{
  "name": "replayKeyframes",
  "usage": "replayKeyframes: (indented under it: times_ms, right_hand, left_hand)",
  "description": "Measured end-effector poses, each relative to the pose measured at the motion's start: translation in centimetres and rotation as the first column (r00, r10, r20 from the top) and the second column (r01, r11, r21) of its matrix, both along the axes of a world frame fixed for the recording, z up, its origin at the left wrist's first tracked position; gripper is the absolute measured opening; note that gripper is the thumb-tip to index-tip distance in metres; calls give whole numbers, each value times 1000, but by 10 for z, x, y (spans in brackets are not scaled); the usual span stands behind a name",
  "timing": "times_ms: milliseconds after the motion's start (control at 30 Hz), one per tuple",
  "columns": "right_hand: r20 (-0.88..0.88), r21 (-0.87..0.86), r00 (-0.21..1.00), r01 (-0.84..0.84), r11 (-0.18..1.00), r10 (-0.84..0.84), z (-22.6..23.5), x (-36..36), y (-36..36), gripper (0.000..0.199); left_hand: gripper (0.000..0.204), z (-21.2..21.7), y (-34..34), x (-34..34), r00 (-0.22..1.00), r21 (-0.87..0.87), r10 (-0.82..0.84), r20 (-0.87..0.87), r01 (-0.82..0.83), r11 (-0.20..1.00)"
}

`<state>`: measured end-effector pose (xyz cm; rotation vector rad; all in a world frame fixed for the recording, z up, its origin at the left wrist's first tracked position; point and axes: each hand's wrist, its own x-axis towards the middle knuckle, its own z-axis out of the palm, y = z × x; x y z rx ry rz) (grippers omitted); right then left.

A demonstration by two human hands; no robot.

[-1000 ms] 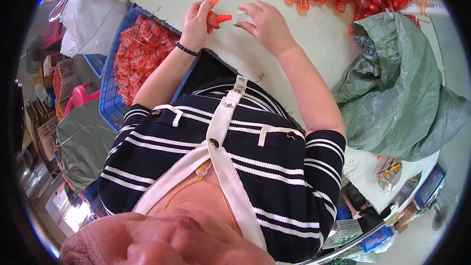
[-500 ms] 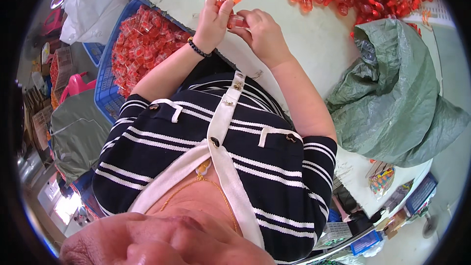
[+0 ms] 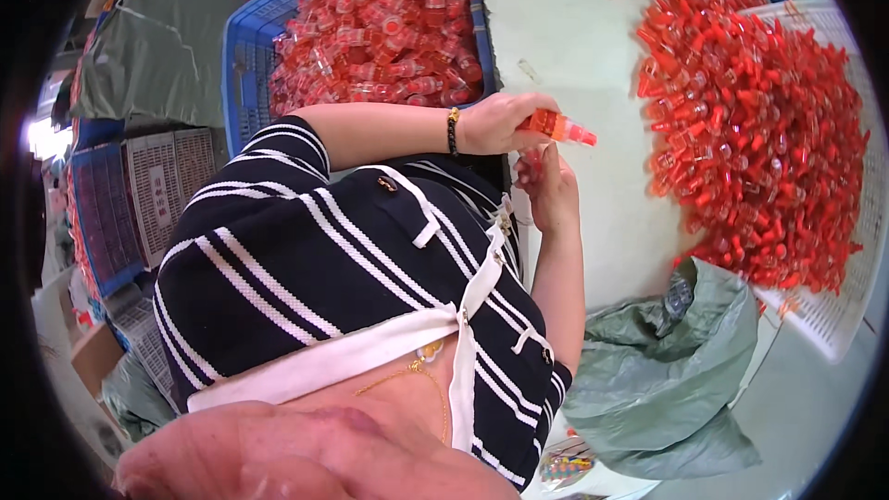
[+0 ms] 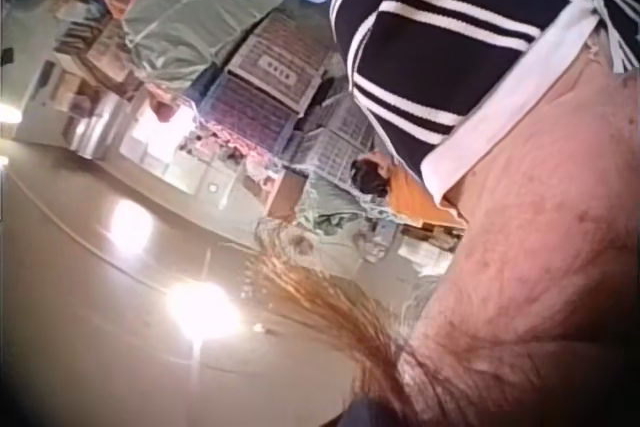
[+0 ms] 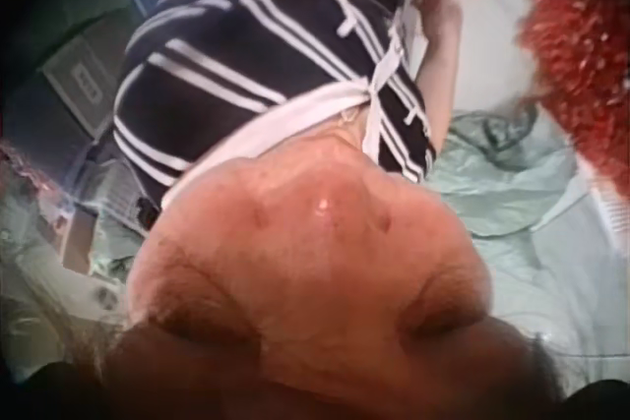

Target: Sorting and inspecting small red plastic components into various containers on a workbench.

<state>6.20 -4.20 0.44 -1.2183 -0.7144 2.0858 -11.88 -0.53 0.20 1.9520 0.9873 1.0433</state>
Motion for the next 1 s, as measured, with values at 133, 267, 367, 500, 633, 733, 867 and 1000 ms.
replayKeyframes:
  times_ms: [133, 267, 367, 500, 633, 733, 867, 1000]
  right_hand:
    - [268, 474, 956, -20, 880, -122, 13, -36, -2, 36]
    - [197, 240, 978, -120, 963, 73, -6, -21, 2, 35]
    - [-37, 45, 998, -48, 998, 50, -9, -13, -2, 31]
    - [77, 48, 996, -57, 997, 53, 16, -30, -6, 28]
    - [160, 425, 987, -40, 904, -32, 43, -24, -4, 29]
    - [132, 655, 990, -57, 754, -40, 94, 3, -13, 29]
    - [-140, 910, 984, 82, 407, 115, 168, 23, -33, 36]
    - [-241, 958, 948, 197, 209, 207, 224, 31, -58, 35]
  left_hand:
    - [39, 0, -3, -12, 980, -311, 189, 56, -162, 936]
    - [39, 0, -14, -11, 971, -235, 208, 114, -177, 956]
    - [38, 1, -17, -13, 984, -62, 150, 95, -145, 988]
    - [36, 10, -17, -23, 991, -9, 129, -25, -129, 992]
    - [26, 32, 1, -73, 867, -157, 487, -107, -498, 853]
    - [33, 28, 25, -157, 570, 302, 758, -317, -697, 650]
    - [49, 32, 19, -254, 262, 492, 795, -547, -668, 558]
    - [47, 25, 41, -216, 253, 704, 841, -478, -463, 539]
